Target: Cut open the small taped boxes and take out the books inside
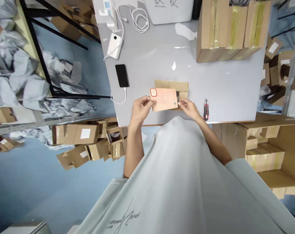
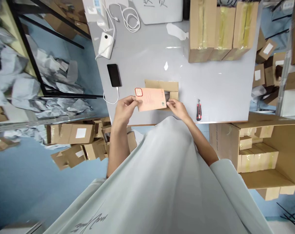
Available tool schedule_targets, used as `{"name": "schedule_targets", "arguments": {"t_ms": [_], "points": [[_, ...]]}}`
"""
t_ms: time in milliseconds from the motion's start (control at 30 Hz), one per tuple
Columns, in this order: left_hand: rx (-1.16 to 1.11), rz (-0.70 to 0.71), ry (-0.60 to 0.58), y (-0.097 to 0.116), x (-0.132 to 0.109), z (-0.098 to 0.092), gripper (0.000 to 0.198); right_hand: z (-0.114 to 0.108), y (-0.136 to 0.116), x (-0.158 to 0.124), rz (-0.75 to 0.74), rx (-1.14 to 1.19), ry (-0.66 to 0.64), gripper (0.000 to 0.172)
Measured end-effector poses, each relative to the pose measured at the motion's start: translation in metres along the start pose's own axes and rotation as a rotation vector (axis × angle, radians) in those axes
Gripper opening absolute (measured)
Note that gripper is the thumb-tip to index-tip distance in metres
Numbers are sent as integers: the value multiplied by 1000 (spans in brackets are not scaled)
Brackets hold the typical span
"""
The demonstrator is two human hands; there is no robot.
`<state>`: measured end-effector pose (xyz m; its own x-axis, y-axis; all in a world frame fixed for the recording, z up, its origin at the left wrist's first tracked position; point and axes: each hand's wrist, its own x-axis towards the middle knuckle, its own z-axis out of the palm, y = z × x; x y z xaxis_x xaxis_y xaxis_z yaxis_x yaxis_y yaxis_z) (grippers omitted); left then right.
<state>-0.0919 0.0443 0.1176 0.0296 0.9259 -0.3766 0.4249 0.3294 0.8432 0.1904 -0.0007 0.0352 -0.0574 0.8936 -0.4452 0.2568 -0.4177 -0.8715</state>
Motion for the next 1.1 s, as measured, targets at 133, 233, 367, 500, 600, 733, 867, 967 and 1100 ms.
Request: {"name": "schedule_targets", "arguments": {"t_ms": [133, 233, 367, 500, 600, 733, 867, 967, 1100], "points": [[-169, -30, -57, 1, -9, -16, 30, 5, -29, -14, -3, 207, -21, 62], [-260, -33, -93, -2, -10, -15, 29, 8, -55, -26, 15, 359, -52, 67], [-385, -44, -191, -5, -11, -6, 35, 12, -79, -38, 3, 424, 74, 61], [-475, -36, -260, -7, -18, 7, 56, 20, -87, -45, -3, 500, 194, 51], [-547, -34, -264, -8, -26, 22, 62, 34, -87, -50, 5, 547, 238, 52], [-595, -71, -269, -8, -32, 37, 64, 49, -88, -56, -7, 539, 315, 53], [-672, -215, -257, -8, -28, 36, 77, 44, -92, -66, -223, 382, 387, 42], [-804, -299, -362, -4, -26, 28, 77, 36, -96, -74, -467, 159, 323, 23], [-806, -279, -427, 6, -28, 19, 57, 35, -98, -82, -535, -51, 321, 19]]}}
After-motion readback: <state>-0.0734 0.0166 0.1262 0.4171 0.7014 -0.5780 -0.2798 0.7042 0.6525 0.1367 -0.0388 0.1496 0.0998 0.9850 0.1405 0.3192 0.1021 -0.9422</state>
